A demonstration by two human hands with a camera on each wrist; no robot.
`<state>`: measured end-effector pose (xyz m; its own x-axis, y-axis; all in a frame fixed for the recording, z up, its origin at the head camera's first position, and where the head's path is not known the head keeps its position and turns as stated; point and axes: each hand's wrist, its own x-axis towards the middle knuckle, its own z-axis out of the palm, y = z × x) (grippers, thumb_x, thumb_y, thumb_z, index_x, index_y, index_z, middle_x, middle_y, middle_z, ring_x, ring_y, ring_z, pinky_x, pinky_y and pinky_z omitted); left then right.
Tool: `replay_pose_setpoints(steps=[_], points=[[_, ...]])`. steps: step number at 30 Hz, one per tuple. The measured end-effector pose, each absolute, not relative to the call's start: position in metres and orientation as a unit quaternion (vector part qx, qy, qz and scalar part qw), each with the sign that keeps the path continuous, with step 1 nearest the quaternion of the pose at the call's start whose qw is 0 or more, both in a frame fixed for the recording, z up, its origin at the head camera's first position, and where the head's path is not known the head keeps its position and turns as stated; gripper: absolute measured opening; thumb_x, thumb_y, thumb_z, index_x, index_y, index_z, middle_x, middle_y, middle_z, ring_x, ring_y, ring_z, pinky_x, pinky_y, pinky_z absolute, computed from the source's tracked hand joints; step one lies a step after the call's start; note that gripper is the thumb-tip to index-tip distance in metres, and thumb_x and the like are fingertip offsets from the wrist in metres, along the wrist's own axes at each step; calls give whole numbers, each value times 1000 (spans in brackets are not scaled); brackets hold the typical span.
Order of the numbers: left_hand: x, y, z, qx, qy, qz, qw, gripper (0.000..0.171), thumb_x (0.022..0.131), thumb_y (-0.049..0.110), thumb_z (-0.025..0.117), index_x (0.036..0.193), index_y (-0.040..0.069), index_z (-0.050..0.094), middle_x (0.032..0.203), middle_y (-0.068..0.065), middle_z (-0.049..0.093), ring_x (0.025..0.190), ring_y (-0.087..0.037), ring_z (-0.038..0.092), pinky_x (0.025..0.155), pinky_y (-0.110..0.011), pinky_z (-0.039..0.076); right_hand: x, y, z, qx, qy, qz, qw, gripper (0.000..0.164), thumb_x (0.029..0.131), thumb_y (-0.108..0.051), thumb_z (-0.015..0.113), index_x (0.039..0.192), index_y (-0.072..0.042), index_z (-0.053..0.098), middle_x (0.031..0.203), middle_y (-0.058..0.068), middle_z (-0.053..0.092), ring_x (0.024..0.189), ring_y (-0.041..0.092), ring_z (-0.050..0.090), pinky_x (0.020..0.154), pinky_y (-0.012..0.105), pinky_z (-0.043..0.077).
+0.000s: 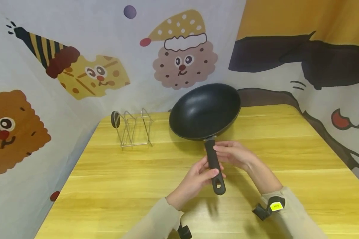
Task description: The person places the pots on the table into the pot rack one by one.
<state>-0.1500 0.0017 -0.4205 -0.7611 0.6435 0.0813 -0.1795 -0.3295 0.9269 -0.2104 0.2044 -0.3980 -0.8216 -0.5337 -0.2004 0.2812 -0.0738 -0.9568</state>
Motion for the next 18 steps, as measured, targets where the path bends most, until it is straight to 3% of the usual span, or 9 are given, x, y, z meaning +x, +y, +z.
replay_pose_setpoints(steps=[3, 7, 12, 18], points=[[-151, -1, -420, 248, 505, 785, 259, 68, 101, 13, 55, 159, 9, 20, 113, 4, 58, 98, -7, 67, 85, -25, 58, -210, 199, -398, -117, 576, -744, 316, 32, 106, -16, 47, 130, -1, 61, 119, -3, 74, 107, 12, 70, 96, 27, 55], [-153, -4, -419, 288, 486, 786, 252, 71, 101, 19, 58, 159, 7, 19, 115, 1, 56, 99, -7, 66, 87, -24, 57, -208, 190, -397, -136, 500, -778, 354, 36, 110, -19, 35, 123, -15, 69, 122, -4, 72, 108, 11, 68, 92, 25, 55], [-156, -7, -420, 320, 461, 790, 247, 73, 101, 23, 59, 158, 1, 18, 116, 3, 56, 100, -6, 66, 89, -23, 56, -205, 181, -397, -188, 429, -812, 349, 40, 110, -14, 29, 129, -11, 64, 125, -1, 70, 116, 9, 65, 101, 24, 50], [-157, -12, -421, 346, 443, 790, 243, 73, 102, 23, 58, 156, -4, 17, 116, 6, 58, 100, -6, 66, 92, -24, 55, -199, 175, -387, -201, 445, -811, 322, 32, 109, -14, 36, 123, -13, 64, 108, -4, 71, 104, 9, 65, 95, 25, 51]])
